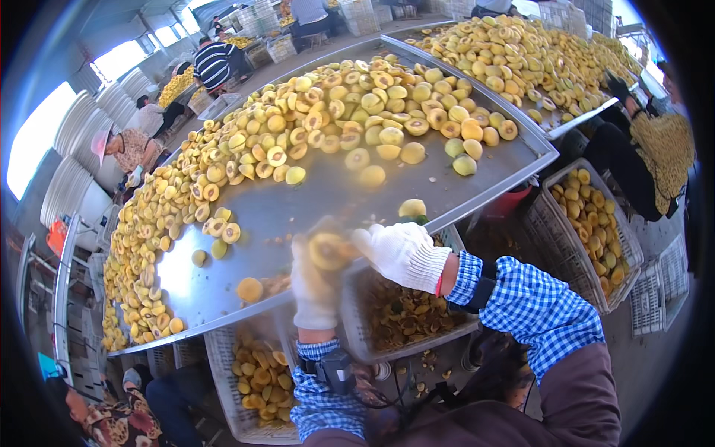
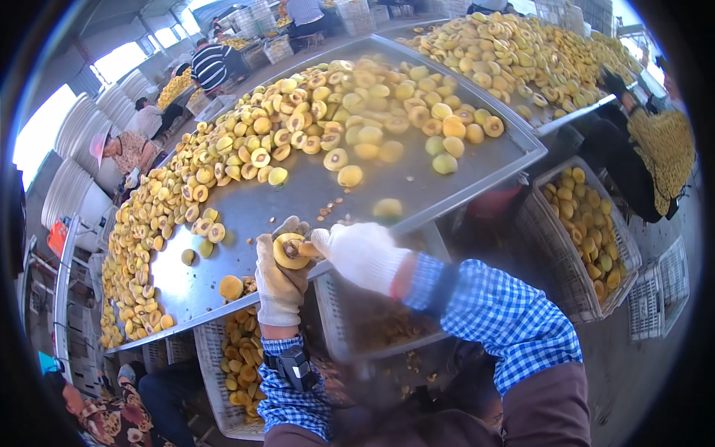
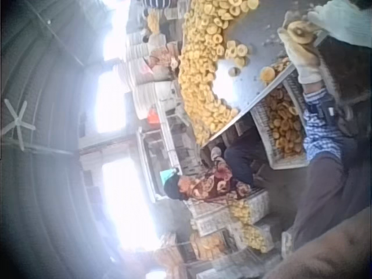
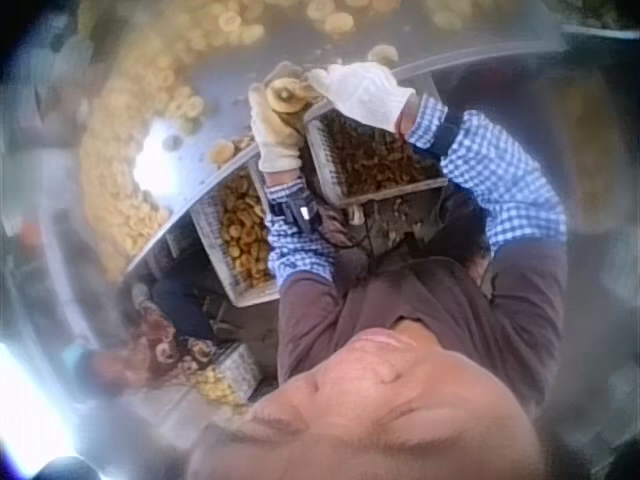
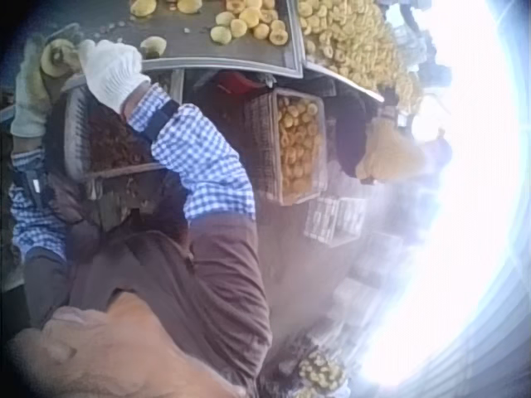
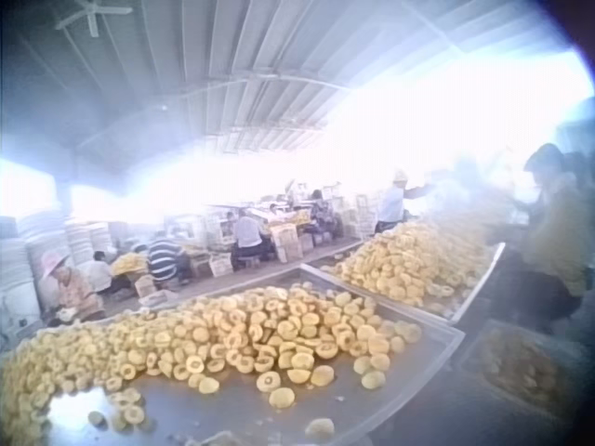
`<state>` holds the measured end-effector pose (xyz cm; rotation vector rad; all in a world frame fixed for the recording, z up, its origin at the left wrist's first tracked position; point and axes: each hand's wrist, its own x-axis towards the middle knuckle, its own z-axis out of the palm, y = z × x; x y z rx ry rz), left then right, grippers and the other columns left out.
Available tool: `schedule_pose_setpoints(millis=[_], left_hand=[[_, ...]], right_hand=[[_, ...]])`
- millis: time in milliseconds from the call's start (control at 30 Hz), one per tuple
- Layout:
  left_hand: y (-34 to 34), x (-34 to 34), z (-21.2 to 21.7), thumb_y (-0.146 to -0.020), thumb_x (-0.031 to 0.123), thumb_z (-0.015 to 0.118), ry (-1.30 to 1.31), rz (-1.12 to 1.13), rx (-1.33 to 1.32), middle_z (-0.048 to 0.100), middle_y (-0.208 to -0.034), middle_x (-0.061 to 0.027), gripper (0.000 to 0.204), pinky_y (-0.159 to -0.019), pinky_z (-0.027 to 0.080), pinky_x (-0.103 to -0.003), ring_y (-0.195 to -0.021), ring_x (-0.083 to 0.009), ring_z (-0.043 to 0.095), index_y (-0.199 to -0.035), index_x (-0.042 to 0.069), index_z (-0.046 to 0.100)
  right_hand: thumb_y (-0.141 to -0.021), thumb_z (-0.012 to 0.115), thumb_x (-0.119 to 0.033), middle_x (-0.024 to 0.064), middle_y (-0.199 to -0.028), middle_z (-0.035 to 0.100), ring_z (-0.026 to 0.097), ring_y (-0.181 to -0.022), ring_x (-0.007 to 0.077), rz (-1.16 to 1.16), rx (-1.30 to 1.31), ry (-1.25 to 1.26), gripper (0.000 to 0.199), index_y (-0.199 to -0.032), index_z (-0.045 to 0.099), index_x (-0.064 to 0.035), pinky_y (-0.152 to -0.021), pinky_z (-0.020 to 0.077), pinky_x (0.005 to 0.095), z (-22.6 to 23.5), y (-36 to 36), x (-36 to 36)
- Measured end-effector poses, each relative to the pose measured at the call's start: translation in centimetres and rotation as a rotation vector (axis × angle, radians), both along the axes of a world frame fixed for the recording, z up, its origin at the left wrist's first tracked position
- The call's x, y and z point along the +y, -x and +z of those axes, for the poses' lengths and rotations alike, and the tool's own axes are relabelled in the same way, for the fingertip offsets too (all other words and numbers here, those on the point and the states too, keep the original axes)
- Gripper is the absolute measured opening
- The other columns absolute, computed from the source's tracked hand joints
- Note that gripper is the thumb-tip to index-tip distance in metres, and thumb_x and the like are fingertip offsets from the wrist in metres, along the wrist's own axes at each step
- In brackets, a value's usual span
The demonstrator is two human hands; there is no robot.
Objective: The person picks up halved yellow fruit from a stainless steel table, removes the pit using a small tool, and places the fruit into a crate while discarding the pits into a bin beneath the table.
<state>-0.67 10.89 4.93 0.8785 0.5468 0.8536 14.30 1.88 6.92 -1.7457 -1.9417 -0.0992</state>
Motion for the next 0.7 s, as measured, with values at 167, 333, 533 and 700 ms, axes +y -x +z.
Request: schedule_pose_setpoints(millis=[167, 333, 533, 700], left_hand=[[1.2, 2.9, -2.4, -0.099, 0.047, 0.030, -0.266, 0.207, 0.263, 0.058, -0.112, -0.0149, 0.057, -0.080, 0.053, -0.030, -0.093, -0.0229, 0.061, -0.120, -0.001, 0.051], [2.1, 4.8, -5.1, -0.100, 0.047, 0.027, -0.302, 0.282, 0.418, 0.059, -0.110, -0.0128, 0.058, -0.078, 0.053, -0.028, -0.091, -0.0185, 0.061, -0.119, -0.002, 0.052], [2.3, 4.4, -5.1, -0.100, 0.045, 0.030, -0.386, 0.246, 0.334, 0.059, -0.108, -0.0123, 0.054, -0.075, 0.054, -0.029, -0.090, -0.0201, 0.061, -0.119, 0.000, 0.053], [1.9, 3.2, -2.5, -0.096, 0.048, 0.041, -0.133, 0.294, 0.062, 0.060, -0.108, -0.0138, 0.052, -0.068, 0.056, -0.033, -0.090, -0.0246, 0.061, -0.118, 0.002, 0.054]], right_hand=[[-0.090, 0.045, -0.019, 0.0128, -0.090, 0.061, 0.065, -0.080, 0.0318, -0.011, -0.096, 0.289, 0.017, -0.100, 0.056, -0.0092, -0.066, 0.0514, 0.0419, 1.0, 1.4, 3.1], [-0.089, 0.049, -0.016, 0.0125, -0.094, 0.062, 0.066, -0.081, 0.0301, -0.062, -0.203, 0.393, 0.016, -0.103, 0.056, -0.0112, -0.065, 0.0522, 0.0411, 1.6, 2.5, 4.4], [-0.089, 0.049, -0.014, 0.0138, -0.094, 0.066, 0.067, -0.084, 0.0292, -0.162, -0.153, 0.434, 0.017, -0.103, 0.055, -0.0065, -0.067, 0.0525, 0.0411, 1.2, 2.6, 3.8], [-0.088, 0.051, -0.014, 0.0173, -0.090, 0.066, 0.066, -0.084, 0.0328, -0.185, -0.009, 0.435, 0.019, -0.103, 0.053, -0.0017, -0.068, 0.0518, 0.0431, -0.3, 0.3, 2.9]])
